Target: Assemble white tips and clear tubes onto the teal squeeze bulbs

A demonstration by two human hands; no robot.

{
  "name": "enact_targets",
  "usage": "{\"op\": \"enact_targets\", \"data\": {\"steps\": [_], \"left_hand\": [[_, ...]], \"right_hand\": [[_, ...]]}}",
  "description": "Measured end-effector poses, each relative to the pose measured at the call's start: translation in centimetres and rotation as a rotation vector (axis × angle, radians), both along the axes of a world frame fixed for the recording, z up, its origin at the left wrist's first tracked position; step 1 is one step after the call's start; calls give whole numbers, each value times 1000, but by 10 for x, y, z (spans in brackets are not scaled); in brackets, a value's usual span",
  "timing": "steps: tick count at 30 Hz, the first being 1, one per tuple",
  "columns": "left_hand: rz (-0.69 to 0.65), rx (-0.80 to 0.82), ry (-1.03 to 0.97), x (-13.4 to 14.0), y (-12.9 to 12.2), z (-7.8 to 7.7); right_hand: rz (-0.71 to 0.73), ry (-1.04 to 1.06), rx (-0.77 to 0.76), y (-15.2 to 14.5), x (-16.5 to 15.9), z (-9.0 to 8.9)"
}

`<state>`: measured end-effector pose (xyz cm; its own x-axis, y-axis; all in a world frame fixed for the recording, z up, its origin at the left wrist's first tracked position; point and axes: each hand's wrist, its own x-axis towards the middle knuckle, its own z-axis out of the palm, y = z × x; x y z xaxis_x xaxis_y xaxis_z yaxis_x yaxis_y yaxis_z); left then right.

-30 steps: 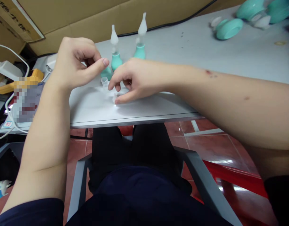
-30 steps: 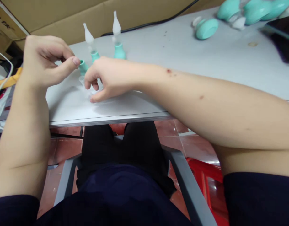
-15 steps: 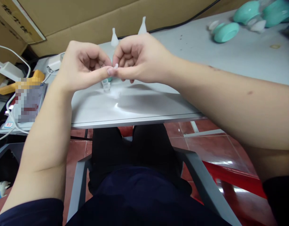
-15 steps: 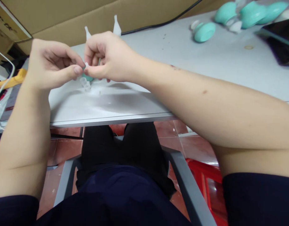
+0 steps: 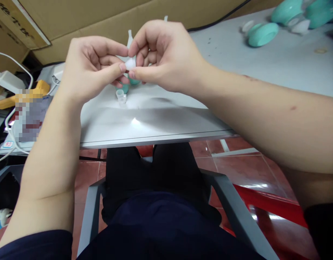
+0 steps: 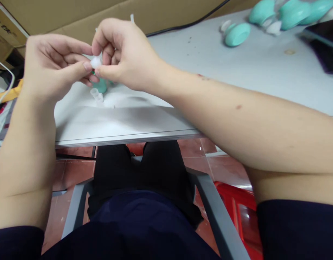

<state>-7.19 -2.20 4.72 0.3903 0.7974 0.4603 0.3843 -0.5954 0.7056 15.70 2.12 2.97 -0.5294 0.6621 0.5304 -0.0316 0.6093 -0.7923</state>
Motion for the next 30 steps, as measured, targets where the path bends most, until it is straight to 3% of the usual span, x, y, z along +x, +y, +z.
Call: {"op": "enact_targets", "data": {"steps": [5,10,17,23,30], "left_hand": [[11,-39,-91,0,-1,2],[-13,-19,-92,4,0,-3],[-40,33,-121,3,6,-6],[-104,68,-194,-1,17,-13],[-140,56,-208,0,21,-18]], "right_hand": [[2,162,97,3,0,-7],[-87,89,223,7,1,-11],[-80,182,242,5,-1,-15],[87,299,219,15,-8,-21],[288,264,104,27,-7,-22]]}}
